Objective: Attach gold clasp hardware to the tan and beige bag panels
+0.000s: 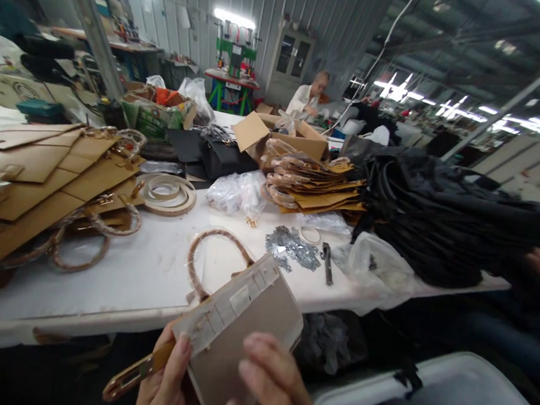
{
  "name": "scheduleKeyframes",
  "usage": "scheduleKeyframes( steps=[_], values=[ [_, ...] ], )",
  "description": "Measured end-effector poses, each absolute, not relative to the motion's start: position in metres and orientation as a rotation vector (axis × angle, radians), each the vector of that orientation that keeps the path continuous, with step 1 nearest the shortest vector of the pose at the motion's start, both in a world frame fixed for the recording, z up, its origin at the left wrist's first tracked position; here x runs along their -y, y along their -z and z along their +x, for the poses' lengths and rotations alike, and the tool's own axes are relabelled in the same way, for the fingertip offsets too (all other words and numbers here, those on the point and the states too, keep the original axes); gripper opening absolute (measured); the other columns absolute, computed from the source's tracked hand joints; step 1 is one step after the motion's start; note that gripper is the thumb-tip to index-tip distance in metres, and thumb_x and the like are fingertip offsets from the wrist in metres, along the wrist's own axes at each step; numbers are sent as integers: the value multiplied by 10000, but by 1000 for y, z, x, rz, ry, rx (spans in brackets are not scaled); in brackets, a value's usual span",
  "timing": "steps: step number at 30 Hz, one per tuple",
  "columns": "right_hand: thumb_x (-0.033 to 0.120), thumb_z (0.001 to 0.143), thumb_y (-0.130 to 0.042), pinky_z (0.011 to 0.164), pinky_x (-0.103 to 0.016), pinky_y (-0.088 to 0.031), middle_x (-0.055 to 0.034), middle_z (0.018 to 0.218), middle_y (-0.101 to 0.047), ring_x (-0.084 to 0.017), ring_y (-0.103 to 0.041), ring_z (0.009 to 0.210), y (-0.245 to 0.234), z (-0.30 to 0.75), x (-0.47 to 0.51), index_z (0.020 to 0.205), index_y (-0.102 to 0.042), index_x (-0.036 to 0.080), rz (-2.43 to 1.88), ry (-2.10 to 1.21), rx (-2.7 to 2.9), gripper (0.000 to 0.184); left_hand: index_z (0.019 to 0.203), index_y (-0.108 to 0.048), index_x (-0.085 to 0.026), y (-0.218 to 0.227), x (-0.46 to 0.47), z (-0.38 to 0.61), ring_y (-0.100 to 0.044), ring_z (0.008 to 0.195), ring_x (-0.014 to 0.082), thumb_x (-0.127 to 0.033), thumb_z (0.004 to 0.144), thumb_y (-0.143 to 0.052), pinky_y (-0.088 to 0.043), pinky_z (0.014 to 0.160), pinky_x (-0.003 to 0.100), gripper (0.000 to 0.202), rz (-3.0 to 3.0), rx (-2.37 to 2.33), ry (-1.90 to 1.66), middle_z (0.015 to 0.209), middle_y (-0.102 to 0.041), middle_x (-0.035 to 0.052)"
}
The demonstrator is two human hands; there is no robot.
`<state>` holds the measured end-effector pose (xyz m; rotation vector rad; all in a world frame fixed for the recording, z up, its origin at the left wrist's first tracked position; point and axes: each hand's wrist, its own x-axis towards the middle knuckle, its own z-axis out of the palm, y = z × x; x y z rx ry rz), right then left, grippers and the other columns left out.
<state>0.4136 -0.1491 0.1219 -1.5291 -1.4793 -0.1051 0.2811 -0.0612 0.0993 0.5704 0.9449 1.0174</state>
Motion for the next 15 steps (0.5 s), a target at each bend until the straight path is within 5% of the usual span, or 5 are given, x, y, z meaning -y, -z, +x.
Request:
scheduleKeyframes(
  steps=[4, 10, 15],
  values=[
    [405, 989, -638, 1126, -506, -508, -142, 1412, -636, -324, -609, 1313, -125, 482, 141, 1383, -641, 219, -1797, 70, 1150, 435, 1051, -718, -220, -90, 56, 279, -714, 960, 276, -644, 777, -744, -559, 851, 329, 505, 561, -1025, -1007, 957, -769, 46],
    [813, 910, -514, 989, -526, -565, -167, 1118, -771, -388, -686, 1162, -115, 532, 130, 1181, -770, 180, -1585, -1196, 907, 735, 926, -747, -185, -86, 44, 273, -719, 897, 319, -652, 722, -742, -583, 819, 391, 510, 642, -1050, -969, 848, -757, 66],
    [861, 777, -659, 947, -533, -551, -179, 1089, -766, -388, -699, 1139, -90, 510, 110, 1216, -740, 191, -1279, -1409, 617, 805, 1075, -732, -179, -64, 39, 271, -721, 943, 306, -652, 806, -674, -579, 865, 393, 547, 665, -1055, -919, 947, -771, 74]
  ],
)
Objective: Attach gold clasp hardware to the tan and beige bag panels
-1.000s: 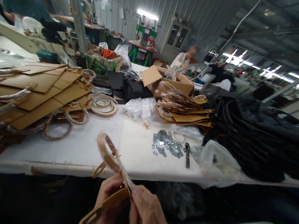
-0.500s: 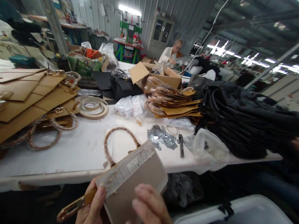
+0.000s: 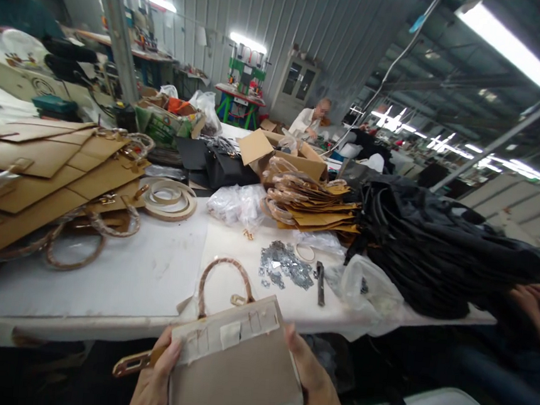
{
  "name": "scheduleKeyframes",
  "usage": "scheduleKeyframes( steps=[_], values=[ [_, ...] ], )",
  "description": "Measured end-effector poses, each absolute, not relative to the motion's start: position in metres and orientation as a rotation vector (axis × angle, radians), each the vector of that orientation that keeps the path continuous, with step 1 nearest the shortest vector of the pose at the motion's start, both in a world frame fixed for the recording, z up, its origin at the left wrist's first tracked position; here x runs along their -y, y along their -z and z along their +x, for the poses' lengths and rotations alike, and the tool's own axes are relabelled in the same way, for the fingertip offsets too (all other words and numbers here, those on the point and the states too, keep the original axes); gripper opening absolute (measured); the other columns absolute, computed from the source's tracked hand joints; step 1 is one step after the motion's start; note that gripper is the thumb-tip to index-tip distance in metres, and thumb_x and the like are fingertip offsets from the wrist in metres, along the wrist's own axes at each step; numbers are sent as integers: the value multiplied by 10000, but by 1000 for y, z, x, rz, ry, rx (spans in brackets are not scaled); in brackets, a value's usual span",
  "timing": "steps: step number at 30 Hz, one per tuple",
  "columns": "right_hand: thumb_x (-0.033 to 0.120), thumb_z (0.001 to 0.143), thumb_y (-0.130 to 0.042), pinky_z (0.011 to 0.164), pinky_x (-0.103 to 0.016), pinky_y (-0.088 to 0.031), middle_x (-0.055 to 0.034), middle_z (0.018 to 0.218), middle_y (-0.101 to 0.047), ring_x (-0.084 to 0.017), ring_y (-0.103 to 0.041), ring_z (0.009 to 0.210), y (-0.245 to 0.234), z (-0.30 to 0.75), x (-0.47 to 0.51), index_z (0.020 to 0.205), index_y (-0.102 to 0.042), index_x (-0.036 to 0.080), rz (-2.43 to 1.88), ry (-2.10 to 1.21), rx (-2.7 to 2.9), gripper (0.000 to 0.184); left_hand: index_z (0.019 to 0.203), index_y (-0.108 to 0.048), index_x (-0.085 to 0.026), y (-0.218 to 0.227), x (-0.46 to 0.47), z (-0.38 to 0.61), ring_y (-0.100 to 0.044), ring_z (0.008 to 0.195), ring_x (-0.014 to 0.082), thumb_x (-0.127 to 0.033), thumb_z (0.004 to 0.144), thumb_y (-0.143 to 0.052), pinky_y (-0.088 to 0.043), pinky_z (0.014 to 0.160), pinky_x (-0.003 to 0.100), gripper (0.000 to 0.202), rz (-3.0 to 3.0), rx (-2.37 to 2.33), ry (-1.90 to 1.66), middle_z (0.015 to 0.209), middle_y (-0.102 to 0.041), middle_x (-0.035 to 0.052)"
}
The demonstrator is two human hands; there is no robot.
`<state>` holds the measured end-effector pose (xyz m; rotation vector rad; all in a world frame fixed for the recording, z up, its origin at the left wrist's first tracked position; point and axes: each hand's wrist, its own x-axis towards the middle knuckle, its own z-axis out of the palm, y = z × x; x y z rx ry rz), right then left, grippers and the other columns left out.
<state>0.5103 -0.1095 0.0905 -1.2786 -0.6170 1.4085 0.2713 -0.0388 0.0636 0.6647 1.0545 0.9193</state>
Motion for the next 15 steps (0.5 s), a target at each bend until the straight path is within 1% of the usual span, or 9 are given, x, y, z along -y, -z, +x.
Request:
scheduleKeyframes(
  steps=[3, 5, 7, 8, 9, 11, 13, 15],
  values=[
    [737, 753, -794, 931, -499, -560, -171, 1227, -728, -366, -703, 1123, -84, 500, 80, 1280, -701, 211, -1147, -1386, 560, 750, 1129, -716, -201, -40, 29, 264, -706, 1032, 287, -673, 832, -647, -562, 916, 351, 562, 771, -1118, -923, 1059, -775, 72],
    [602, 700, -902, 894, -437, -581, -130, 1269, -714, -321, -721, 1063, -79, 500, 58, 1276, -691, 240, -1130, -1264, 517, 713, 1114, -714, -210, -27, 20, 258, -697, 1052, 275, -696, 841, -621, -557, 903, 319, 565, 889, -1181, -933, 1083, -772, 69],
    [471, 635, -975, 834, -371, -595, -75, 1175, -742, -268, -737, 964, -74, 502, 39, 1203, -700, 254, -1186, -1126, 478, 667, 1057, -715, -206, -19, 9, 253, -693, 992, 265, -701, 857, -601, -554, 839, 296, 546, 1019, -1206, -927, 1038, -767, 67],
    [439, 623, -985, 804, -348, -598, -51, 1101, -753, -249, -739, 916, -71, 504, 31, 1158, -702, 253, -1221, -1076, 470, 634, 1023, -711, -202, -18, 3, 251, -685, 942, 255, -694, 870, -593, -547, 805, 288, 529, 1077, -1197, -912, 992, -759, 60],
    [427, 619, -989, 781, -333, -598, -33, 1038, -755, -237, -737, 882, -68, 505, 25, 1127, -698, 250, -1245, -1050, 472, 612, 984, -702, -199, -18, -2, 250, -668, 888, 242, -687, 884, -584, -537, 776, 281, 512, 1124, -1184, -902, 934, -742, 49],
    [441, 615, -989, 740, -316, -593, -19, 973, -751, -228, -731, 839, -65, 506, 15, 1112, -683, 240, -1249, -1045, 497, 618, 909, -677, -195, -23, -14, 250, -620, 804, 213, -672, 908, -567, -513, 742, 271, 489, 1185, -1168, -910, 825, -681, 19],
    [500, 673, -951, 704, -307, -583, -25, 988, -751, -227, -729, 828, -64, 504, 8, 1183, -650, 245, -1210, -1080, 512, 645, 864, -662, -192, -29, -26, 250, -584, 774, 199, -659, 920, -557, -494, 731, 268, 483, 1233, -1177, -946, 775, -627, 4],
    [541, 716, -915, 695, -307, -575, -32, 1034, -751, -230, -729, 838, -63, 501, 0, 1262, -600, 260, -1176, -1100, 544, 690, 897, -679, -183, -35, -38, 249, -587, 796, 204, -638, 929, -557, -488, 752, 277, 472, 1280, -1183, -975, 791, -630, 11]
  ],
)
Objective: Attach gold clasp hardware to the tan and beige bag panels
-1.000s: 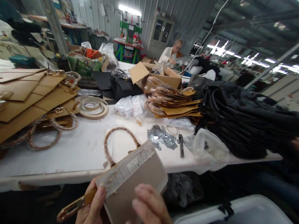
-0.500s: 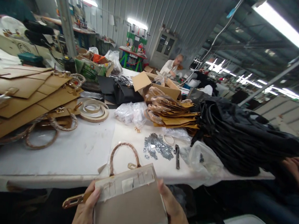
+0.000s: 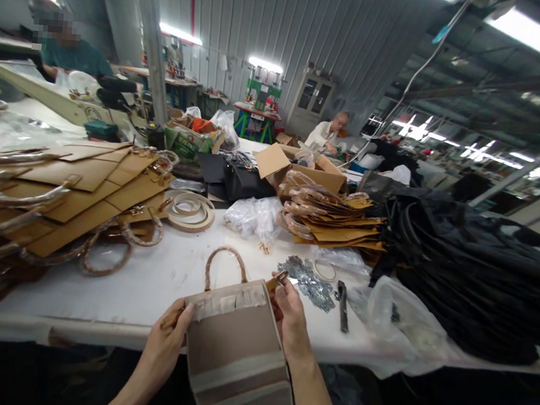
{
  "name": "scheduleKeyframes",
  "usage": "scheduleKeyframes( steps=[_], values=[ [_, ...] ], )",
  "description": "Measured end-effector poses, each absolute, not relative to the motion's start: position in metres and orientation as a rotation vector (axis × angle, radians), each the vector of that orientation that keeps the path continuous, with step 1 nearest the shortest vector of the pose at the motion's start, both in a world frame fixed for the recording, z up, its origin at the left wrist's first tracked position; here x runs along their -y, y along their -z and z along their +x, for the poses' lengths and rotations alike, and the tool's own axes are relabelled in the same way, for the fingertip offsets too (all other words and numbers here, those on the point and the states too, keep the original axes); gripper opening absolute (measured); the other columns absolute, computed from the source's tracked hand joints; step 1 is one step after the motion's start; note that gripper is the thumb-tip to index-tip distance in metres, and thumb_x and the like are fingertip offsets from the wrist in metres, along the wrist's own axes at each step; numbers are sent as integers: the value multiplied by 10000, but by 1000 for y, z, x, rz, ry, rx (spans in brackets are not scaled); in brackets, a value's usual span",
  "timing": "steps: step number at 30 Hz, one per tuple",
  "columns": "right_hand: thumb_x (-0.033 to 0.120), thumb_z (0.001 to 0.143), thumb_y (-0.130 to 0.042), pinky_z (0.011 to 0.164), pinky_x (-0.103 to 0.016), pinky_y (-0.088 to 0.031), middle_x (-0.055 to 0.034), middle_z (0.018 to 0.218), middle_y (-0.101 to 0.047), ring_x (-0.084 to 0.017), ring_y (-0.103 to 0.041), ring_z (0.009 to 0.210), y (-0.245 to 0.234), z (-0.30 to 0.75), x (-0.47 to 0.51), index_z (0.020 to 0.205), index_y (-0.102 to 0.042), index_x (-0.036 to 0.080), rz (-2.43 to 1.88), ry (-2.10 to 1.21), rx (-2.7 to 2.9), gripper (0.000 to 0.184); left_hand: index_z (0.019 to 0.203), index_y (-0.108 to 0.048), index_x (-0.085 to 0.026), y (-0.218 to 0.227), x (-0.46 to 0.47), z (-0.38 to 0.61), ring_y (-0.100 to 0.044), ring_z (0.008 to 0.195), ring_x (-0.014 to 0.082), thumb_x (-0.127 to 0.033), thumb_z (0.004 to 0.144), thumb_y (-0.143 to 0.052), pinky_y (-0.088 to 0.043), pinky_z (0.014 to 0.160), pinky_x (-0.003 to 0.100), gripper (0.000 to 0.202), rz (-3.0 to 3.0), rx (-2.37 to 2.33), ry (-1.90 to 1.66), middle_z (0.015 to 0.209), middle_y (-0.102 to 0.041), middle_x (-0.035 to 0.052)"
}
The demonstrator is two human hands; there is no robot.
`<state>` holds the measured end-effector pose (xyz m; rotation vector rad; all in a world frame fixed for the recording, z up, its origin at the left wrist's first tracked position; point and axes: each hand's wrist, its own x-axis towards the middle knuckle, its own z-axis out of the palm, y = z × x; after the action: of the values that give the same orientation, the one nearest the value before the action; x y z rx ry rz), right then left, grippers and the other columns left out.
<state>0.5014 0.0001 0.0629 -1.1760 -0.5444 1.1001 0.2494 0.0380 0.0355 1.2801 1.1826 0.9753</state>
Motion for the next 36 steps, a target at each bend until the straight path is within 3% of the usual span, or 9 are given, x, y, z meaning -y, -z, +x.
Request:
scheduleKeyframes(
  steps=[5, 9, 13, 17, 21, 24, 28, 32, 36],
  values=[
    [529, 718, -910, 808, -323, -561, -67, 1007, -747, -229, -716, 876, -43, 504, -27, 1093, -607, 202, -1379, -839, 763, 583, 1064, -724, -167, -39, -57, 246, -647, 903, 230, -567, 929, -590, -502, 853, 321, 443, 1342, -1207, -978, 959, -719, 63],
    [626, 748, -833, 724, -333, -552, -104, 956, -744, -218, -695, 752, -22, 508, -40, 1006, -596, 185, -1591, -659, 917, 563, 1128, -722, -191, -28, -63, 241, -679, 1008, 238, -460, 942, -606, -511, 942, 351, 347, 1524, -1232, -961, 1094, -725, 84],
    [681, 781, -750, 688, -353, -544, -105, 883, -740, -233, -686, 707, -11, 505, -41, 943, -590, 200, -1751, -500, 1023, 533, 1292, -646, -224, -25, -68, 230, -699, 978, 229, -372, 945, -614, -559, 914, 386, 379, 1817, -1355, -857, 1145, -704, 65],
    [649, 811, -717, 737, -384, -546, -103, 871, -742, -255, -701, 735, -1, 503, -40, 926, -595, 211, -1835, -462, 1020, 469, 1230, -677, -239, -37, -69, 227, -621, 1147, 290, -254, 946, -638, -550, 992, 473, 287, 2329, -1357, -847, 1261, -670, 83],
    [615, 820, -711, 760, -390, -543, -98, 859, -743, -261, -704, 752, 7, 502, -40, 934, -593, 213, -1854, -443, 999, 435, 1158, -693, -205, -40, -63, 239, -624, 1031, 246, -113, 977, -530, -582, 930, 408, 261, 2541, -1164, -719, 1126, -691, 79],
    [560, 837, -697, 753, -377, -534, -87, 842, -740, -256, -701, 744, 7, 500, -40, 933, -579, 220, -1861, -437, 998, 373, 1196, -667, -180, -31, -59, 246, -626, 1042, 267, -219, 979, -588, -579, 934, 440, 235, 2483, -1201, -729, 1136, -674, 102],
    [488, 857, -666, 740, -353, -519, -63, 824, -724, -243, -687, 740, 1, 495, -40, 917, -576, 230, -1893, -416, 1031, 279, 1247, -643, -172, -19, -63, 247, -637, 1042, 290, -405, 942, -677, -574, 925, 470, 385, 2361, -1265, -782, 1117, -673, 107],
    [442, 881, -630, 768, -347, -503, -49, 840, -710, -234, -667, 779, -2, 494, -40, 909, -593, 233, -1942, -348, 1091, 214, 1163, -687, -189, -10, -71, 244, -652, 955, 264, -435, 986, -609, -584, 860, 437, 313, 2307, -1217, -776, 998, -660, 83],
    [423, 890, -643, 807, -357, -516, -57, 876, -715, -242, -667, 825, 1, 493, -37, 935, -604, 228, -1937, -328, 1053, 203, 1133, -705, -212, 4, -73, 242, -663, 943, 244, -480, 996, -583, -593, 853, 407, 325, 2331, -1130, -902, 1000, -662, 74]
  ],
)
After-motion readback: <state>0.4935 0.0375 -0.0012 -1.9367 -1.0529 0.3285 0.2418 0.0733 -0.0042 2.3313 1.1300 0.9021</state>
